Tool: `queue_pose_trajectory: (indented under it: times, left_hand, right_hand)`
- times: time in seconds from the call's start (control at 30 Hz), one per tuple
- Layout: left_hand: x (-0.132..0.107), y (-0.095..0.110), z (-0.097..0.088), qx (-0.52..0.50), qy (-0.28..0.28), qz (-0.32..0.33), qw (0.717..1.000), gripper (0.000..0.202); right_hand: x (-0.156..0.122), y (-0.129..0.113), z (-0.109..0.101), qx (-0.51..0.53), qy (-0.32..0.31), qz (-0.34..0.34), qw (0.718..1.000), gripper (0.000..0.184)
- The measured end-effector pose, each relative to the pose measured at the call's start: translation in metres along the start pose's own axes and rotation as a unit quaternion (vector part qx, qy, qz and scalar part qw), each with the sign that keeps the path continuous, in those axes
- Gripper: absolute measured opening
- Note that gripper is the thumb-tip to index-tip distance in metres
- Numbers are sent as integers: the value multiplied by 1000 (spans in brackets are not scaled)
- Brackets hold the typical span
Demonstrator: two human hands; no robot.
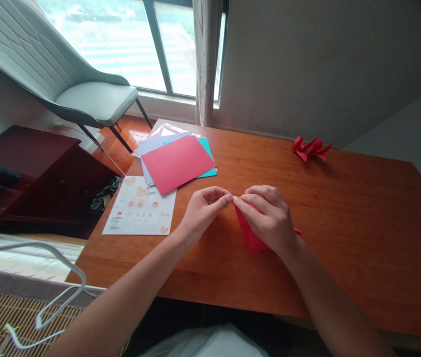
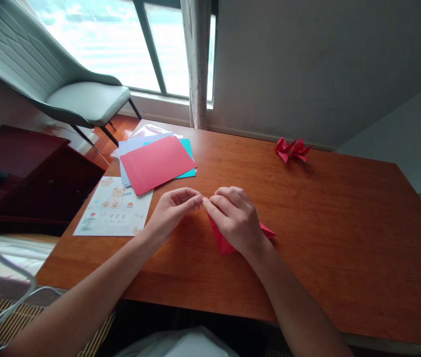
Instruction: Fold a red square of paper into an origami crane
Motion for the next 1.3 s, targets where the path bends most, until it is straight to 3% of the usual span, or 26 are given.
queue_pose_trajectory:
  times: [0.43,0.6,0.8,1.3]
  left_hand:
    - [2,2,-1,38,9,15,999,25]
    - [3,1,-1,60,7,42,997,24]
    - [2,2,-1,137,15,85,987,21]
    - [-1,7,2,200,15,130,971,18]
  right_hand:
    - [0,0,3,26,1,32,999,30]
    - [3,7,1,90,18,126,988,15]
    - [3,23,-4,233,-42,243,941,11]
    - [4,20,-3,202,-17,238,950,12]
Point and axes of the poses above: each hand's wrist, its own x-axis towards the middle knuckle, its own z-axis out of the palm, y = z × x, the point moved 5 cm from there along x, towards the middle knuckle, and after that the axes turned 7 degrees about x, right-handed, at the moved point
